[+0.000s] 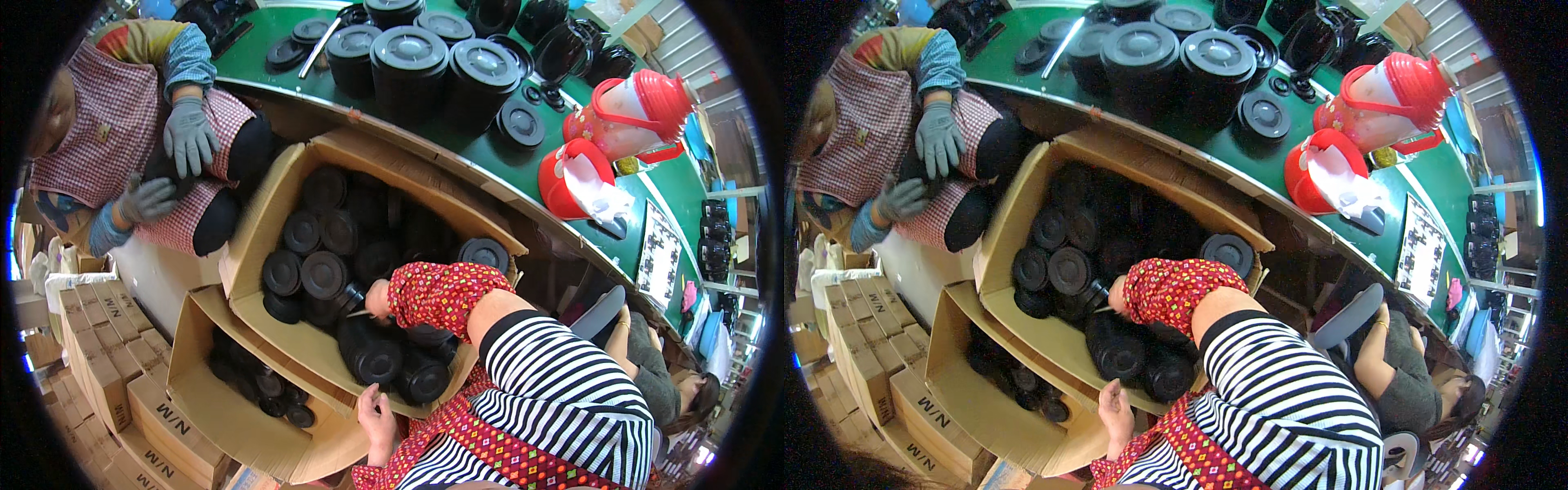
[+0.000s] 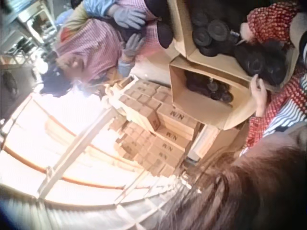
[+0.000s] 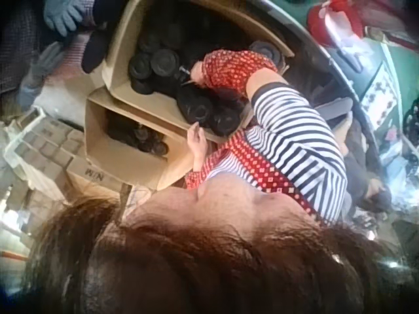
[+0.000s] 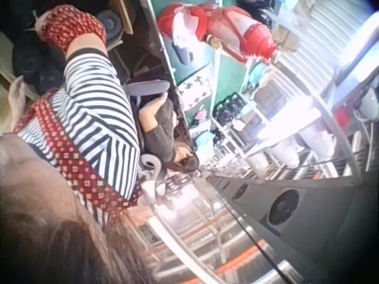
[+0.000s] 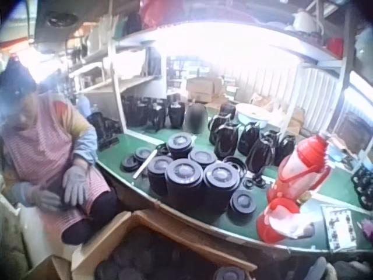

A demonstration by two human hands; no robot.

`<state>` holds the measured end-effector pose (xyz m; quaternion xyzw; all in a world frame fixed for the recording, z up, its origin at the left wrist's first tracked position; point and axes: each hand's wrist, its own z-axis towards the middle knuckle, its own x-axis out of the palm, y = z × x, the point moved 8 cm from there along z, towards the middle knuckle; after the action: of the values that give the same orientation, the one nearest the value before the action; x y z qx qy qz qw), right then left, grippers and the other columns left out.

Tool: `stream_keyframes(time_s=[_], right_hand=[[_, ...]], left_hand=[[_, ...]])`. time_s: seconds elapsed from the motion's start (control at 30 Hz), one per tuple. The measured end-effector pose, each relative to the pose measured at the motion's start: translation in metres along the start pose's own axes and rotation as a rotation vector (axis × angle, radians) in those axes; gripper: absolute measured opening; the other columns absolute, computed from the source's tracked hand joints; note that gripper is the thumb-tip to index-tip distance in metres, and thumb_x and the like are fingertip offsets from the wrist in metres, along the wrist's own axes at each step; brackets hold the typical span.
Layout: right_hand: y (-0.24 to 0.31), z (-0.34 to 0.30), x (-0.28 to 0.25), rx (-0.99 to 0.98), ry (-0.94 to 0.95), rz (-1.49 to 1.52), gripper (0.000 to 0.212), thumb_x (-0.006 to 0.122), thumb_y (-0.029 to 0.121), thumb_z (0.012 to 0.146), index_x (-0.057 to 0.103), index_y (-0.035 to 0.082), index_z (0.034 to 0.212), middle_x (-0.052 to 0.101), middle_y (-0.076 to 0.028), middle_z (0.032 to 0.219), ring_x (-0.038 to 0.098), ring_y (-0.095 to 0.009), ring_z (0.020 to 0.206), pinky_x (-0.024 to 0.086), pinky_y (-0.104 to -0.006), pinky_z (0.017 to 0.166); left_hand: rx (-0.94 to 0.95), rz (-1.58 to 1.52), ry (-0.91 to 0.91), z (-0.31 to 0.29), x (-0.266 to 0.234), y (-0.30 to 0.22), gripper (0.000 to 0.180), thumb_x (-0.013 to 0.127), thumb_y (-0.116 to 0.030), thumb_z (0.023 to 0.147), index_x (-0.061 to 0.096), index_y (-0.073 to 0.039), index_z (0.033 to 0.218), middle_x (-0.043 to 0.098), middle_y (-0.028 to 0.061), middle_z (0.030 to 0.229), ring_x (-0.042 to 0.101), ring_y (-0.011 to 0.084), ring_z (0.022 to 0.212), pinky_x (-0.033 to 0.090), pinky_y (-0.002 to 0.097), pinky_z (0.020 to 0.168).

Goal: The person picks black kettle bodies and lids from a cardboard box, inserts a metal spout into each kettle, and places the assembled units on a green workbench. The person also stacks loose lids on the table while another worker assembles kettles nearby.

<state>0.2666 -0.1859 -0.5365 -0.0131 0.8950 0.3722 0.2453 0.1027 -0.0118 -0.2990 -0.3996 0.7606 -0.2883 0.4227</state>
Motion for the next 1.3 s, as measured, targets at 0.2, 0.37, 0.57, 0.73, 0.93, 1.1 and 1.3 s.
stream_keyframes(time_s=[0.2,0.37,0.57,0.73,0.93,1.1,1.3], right_hand=[[0.096,-0.123,-0.11,0.067,-0.325,-0.184,0.022,0.068,0.025,0.087,0.075,0.006,0.095,0.077,-0.014,0.092,0.075,-0.033,0.088,0.058,-0.0463,0.075],[0.118,-0.226,-0.151,-0.006,-0.696,0.216,0.03,0.065,0.03,0.095,0.06,0.005,0.111,0.07,-0.021,0.083,0.069,-0.043,0.081,0.053,-0.052,0.069],[0.109,-0.356,-0.139,0.003,-1.224,0.62,0.027,0.065,0.03,0.1,0.059,0.007,0.114,0.067,-0.022,0.086,0.068,-0.041,0.079,0.052,-0.0472,0.069],[0.046,-0.488,-0.098,0.554,-1.641,0.552,0.024,0.066,0.024,0.099,0.058,0.007,0.113,0.069,-0.023,0.09,0.069,-0.043,0.084,0.054,-0.0483,0.072],[-0.058,-0.541,-0.105,0.797,-1.711,0.289,0.025,0.063,0.021,0.1,0.055,0.007,0.118,0.07,-0.023,0.102,0.067,-0.045,0.096,0.053,-0.0532,0.08],[-0.099,-0.52,-0.137,0.81,-1.583,0.266,0.025,0.06,0.025,0.1,0.055,0.011,0.12,0.069,-0.018,0.104,0.067,-0.041,0.1,0.053,-0.0528,0.083],[-0.118,-0.526,-0.161,0.972,-1.519,0.013,0.02,0.06,0.017,0.094,0.066,0.005,0.109,0.069,-0.019,0.099,0.067,-0.036,0.102,0.053,-0.0516,0.083]], left_hand=[[0.336,0.171,0.117,0.024,0.024,-0.07,0.032,0.068,-0.003,0.091,0.067,-0.001,0.123,0.065,0.0191,0.126,0.064,0.035,0.116,0.051,0.0397,0.1],[0.648,0.435,0.314,0.047,0.081,-0.128,0.055,0.074,-0.015,0.088,0.055,0.001,0.137,0.051,0.0235,0.146,0.044,0.0421,0.141,0.038,0.0484,0.117],[0.917,0.575,0.423,0.059,0.148,-0.157,0.094,0.081,-0.032,0.083,0.03,0.0,0.156,0.032,0.029,0.16,0.028,0.0498,0.15,0.03,0.0539,0.121],[0.788,0.769,0.541,0.062,0.183,-0.137,0.099,0.083,-0.037,0.081,0.03,-0.006,0.16,0.024,0.0239,0.167,0.024,0.0442,0.154,0.028,0.0574,0.121],[0.72,1.047,0.664,0.048,0.189,-0.099,0.091,0.079,-0.037,0.087,0.033,-0.007,0.16,0.025,0.0222,0.167,0.023,0.0434,0.154,0.026,0.0568,0.122],[0.69,0.965,0.62,0.051,0.177,-0.093,0.087,0.08,-0.034,0.084,0.039,-0.007,0.156,0.028,0.0206,0.166,0.025,0.0405,0.154,0.029,0.0547,0.122],[0.723,0.951,0.645,0.03,0.181,-0.099,0.079,0.08,-0.028,0.083,0.047,-0.007,0.151,0.03,0.0216,0.165,0.027,0.0425,0.152,0.031,0.052,0.121]])
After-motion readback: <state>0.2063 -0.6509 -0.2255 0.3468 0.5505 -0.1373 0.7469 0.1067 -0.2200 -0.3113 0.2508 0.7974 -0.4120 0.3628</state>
